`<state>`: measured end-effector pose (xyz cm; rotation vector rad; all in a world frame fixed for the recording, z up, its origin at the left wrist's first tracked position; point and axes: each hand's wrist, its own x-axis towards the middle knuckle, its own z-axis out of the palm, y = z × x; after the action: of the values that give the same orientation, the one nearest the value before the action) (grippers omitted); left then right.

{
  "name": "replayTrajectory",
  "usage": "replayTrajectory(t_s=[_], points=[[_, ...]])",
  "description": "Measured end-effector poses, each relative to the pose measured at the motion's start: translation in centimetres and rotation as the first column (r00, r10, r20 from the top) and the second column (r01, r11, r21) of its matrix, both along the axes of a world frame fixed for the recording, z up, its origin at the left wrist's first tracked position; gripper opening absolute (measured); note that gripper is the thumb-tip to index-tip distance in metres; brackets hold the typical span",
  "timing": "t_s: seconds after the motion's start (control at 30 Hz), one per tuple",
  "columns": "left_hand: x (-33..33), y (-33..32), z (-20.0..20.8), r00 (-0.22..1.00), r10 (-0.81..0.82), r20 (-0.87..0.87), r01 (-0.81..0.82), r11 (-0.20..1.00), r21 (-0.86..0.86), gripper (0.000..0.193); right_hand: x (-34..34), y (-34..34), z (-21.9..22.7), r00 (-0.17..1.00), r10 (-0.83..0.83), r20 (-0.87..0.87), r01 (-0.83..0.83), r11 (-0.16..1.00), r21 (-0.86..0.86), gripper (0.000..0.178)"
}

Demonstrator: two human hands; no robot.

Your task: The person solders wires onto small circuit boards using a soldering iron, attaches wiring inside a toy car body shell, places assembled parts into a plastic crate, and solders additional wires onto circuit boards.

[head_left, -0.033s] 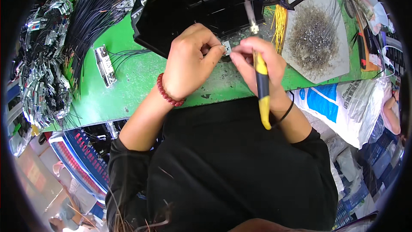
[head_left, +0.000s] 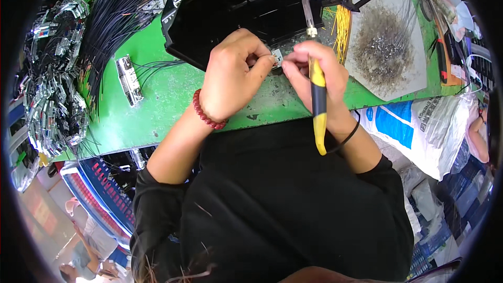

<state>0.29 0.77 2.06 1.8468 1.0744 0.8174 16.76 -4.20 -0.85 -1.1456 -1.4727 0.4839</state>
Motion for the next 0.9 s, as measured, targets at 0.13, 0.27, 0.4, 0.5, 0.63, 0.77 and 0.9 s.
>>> replayTrajectory(t_s=[0.13, 0.27, 0.4, 0.5, 0.63, 0.77, 0.9], points=[[-0.2, 0.0, -0.2, 1.000, 0.017, 0.022, -0.017, 1.000, 0.001, 0.006, 0.1, -0.1, 0.2, 1.000, 0.029, 0.003, -0.029, 0.998, -0.061, 0.035], [-0.3, 0.2, 0.5, 0.998, -0.060, 0.013, 0.058, 0.991, 0.119, 0.012, 0.5, 0.0, 0.4, 0.990, 0.041, 0.131, -0.037, 0.999, -0.033, 0.038], [-0.7, 0.8, 0.0, 0.996, -0.076, -0.055, 0.089, 0.951, 0.298, 0.019, 1.1, 0.7, 0.6, 0.978, 0.030, 0.208, -0.041, 0.998, 0.046, 0.038], [-0.7, 1.3, -0.7, 0.990, -0.103, -0.101, 0.137, 0.886, 0.442, 0.021, 1.5, 0.9, 0.7, 0.970, 0.052, 0.237, -0.077, 0.992, 0.099, 0.038], [0.3, 0.5, -1.5, 0.986, -0.018, -0.167, 0.105, 0.843, 0.527, 0.018, 3.7, 0.0, 0.7, 0.910, -0.118, 0.397, 0.044, 0.981, 0.190, 0.037], [1.0, 0.3, -1.3, 0.941, -0.034, -0.337, 0.225, 0.807, 0.546, 0.019, 4.4, -1.2, 1.0, 0.832, -0.129, 0.539, 0.095, 0.991, 0.091, 0.036], [2.3, -0.3, -1.3, 0.932, 0.000, -0.362, 0.213, 0.808, 0.549, 0.014, 4.9, -1.6, 0.0, 0.868, -0.166, 0.468, 0.142, 0.986, 0.086, 0.034]])
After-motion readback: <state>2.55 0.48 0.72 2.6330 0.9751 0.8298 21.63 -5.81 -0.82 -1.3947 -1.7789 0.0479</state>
